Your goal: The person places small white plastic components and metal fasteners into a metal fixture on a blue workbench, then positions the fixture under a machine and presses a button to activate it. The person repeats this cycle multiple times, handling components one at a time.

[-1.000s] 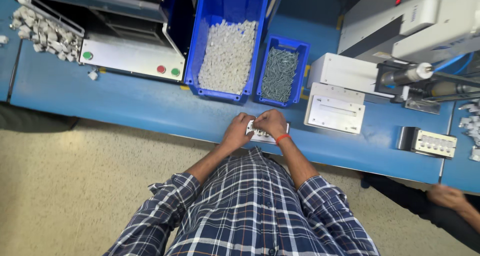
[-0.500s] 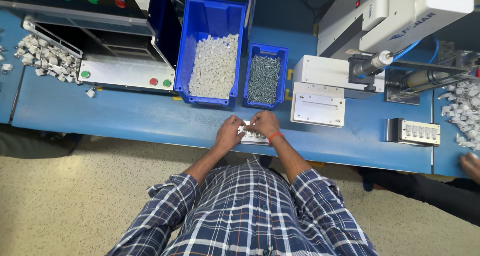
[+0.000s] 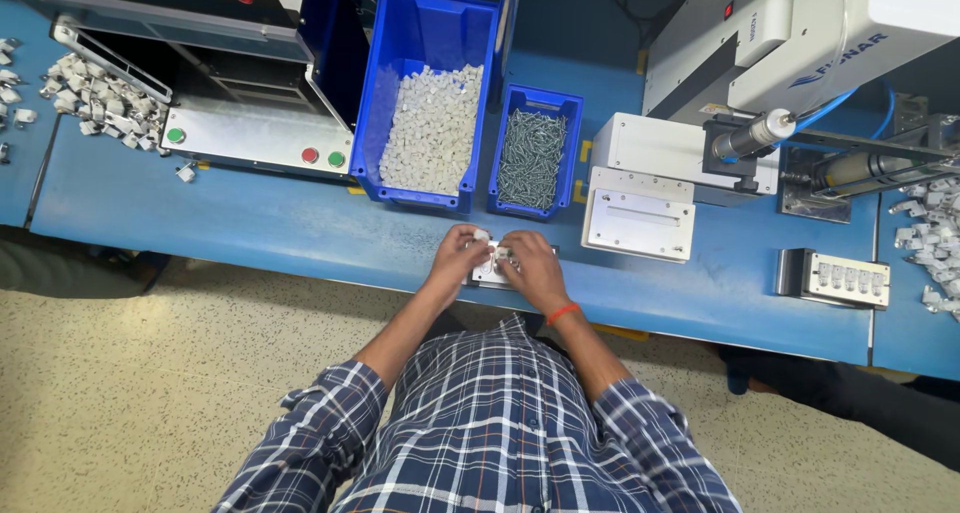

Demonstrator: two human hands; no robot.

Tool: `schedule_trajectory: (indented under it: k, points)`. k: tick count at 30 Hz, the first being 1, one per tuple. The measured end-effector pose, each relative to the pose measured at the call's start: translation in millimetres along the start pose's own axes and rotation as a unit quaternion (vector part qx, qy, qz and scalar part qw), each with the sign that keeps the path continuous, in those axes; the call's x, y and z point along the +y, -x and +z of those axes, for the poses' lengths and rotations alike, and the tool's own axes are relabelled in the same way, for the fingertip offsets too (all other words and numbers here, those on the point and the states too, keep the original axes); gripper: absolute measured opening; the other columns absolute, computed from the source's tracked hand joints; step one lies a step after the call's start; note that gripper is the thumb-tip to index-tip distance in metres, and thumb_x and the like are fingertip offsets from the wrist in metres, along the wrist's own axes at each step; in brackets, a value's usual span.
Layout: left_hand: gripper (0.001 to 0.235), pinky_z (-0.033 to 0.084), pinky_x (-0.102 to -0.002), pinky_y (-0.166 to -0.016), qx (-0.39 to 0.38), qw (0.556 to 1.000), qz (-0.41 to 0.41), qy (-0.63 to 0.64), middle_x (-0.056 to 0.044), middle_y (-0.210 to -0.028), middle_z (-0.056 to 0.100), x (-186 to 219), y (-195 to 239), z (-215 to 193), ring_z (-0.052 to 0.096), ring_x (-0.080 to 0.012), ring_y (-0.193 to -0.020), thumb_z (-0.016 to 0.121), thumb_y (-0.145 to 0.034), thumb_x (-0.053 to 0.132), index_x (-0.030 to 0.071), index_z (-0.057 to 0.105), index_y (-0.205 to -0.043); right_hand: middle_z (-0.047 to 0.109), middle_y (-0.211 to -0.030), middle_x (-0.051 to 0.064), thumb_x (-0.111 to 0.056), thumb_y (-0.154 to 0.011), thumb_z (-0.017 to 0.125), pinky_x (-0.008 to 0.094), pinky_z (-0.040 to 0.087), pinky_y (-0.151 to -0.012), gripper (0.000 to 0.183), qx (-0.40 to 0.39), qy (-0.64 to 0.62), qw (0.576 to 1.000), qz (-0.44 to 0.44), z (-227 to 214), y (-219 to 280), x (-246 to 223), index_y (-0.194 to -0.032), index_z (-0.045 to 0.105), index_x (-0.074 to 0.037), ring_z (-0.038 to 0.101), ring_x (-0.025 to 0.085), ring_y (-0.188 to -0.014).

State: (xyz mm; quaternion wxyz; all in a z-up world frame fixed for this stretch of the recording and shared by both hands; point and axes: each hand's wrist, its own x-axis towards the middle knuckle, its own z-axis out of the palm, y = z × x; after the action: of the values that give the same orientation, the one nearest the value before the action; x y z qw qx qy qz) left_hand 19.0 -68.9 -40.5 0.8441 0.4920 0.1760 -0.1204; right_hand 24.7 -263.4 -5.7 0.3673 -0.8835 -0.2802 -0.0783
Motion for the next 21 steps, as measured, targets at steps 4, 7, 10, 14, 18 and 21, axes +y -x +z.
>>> schedule_trajectory:
  k: [4,7,10,14,18,21]
  points:
    - [0.021,0.064,-0.044,-0.093,-0.036,0.965,-0.096,0.241,-0.016,-0.115,0.067,-15.7,-11.9,-15.6,0.072,-0.0301,-0.100,0.066,-0.078,0.010,0.008,0.059,-0.098,0.067,-0.113,0.009,-0.005,-0.084,0.064,0.033,0.060,-0.082,0.032,0.045,-0.464,0.824,0.323,4.4,27.4,12.9,-0.116,0.061,-0.008,0.071,0.018,-0.098]
    - [0.015,0.058,-0.045,-0.084,-0.050,0.981,-0.092,0.162,-0.015,-0.111,0.063,-22.0,-24.5,-11.0,0.066,-0.0287,-0.091,0.067,-0.089,0.017,0.009,0.058,-0.098,0.067,-0.111,0.013,-0.003,-0.084,0.067,0.035,0.061,-0.079,0.028,0.066,-0.529,0.776,0.336,-4.5,35.0,28.3,-0.112,0.063,-0.006,0.071,0.019,-0.091]
    - [0.023,0.051,-0.041,-0.077,-0.027,0.978,0.017,-0.204,-0.012,-0.106,0.062,-31.0,-15.4,1.8,0.060,-0.0244,-0.087,0.074,-0.097,0.024,0.009,0.063,-0.110,0.066,-0.110,0.014,-0.011,-0.086,0.077,0.040,0.055,-0.072,0.031,0.010,-0.203,0.943,0.262,-8.6,42.0,25.7,-0.114,0.067,-0.005,0.070,0.025,-0.084]
    - [0.038,0.057,-0.045,-0.079,-0.075,0.760,0.217,-0.608,-0.008,-0.115,0.064,-17.7,-0.5,21.4,0.069,-0.0297,-0.094,0.081,-0.082,0.023,0.011,0.067,-0.115,0.064,-0.116,0.009,-0.020,-0.084,0.077,0.045,0.055,-0.070,0.031,-0.071,0.053,0.981,0.173,-15.9,31.0,18.7,-0.114,0.069,-0.013,0.069,0.033,-0.079]
    - [0.032,0.058,-0.045,-0.080,-0.098,0.703,0.231,-0.666,-0.004,-0.124,0.063,-1.8,6.8,34.5,0.069,-0.0293,-0.100,0.079,-0.084,0.024,0.013,0.069,-0.112,0.067,-0.117,0.007,-0.019,-0.089,0.073,0.043,0.058,-0.070,0.028,-0.006,0.001,0.994,0.113,-22.4,34.0,17.1,-0.116,0.066,-0.013,0.071,0.031,-0.083]
    - [0.033,0.058,-0.043,-0.078,-0.118,0.713,0.248,-0.645,-0.004,-0.125,0.065,-1.2,8.9,32.9,0.070,-0.0285,-0.101,0.078,-0.085,0.023,0.014,0.067,-0.114,0.069,-0.105,0.007,-0.020,-0.102,0.068,0.035,0.056,-0.061,0.028,0.025,-0.190,0.960,0.203,-28.0,48.5,21.7,-0.123,0.057,-0.006,0.069,0.016,-0.077]
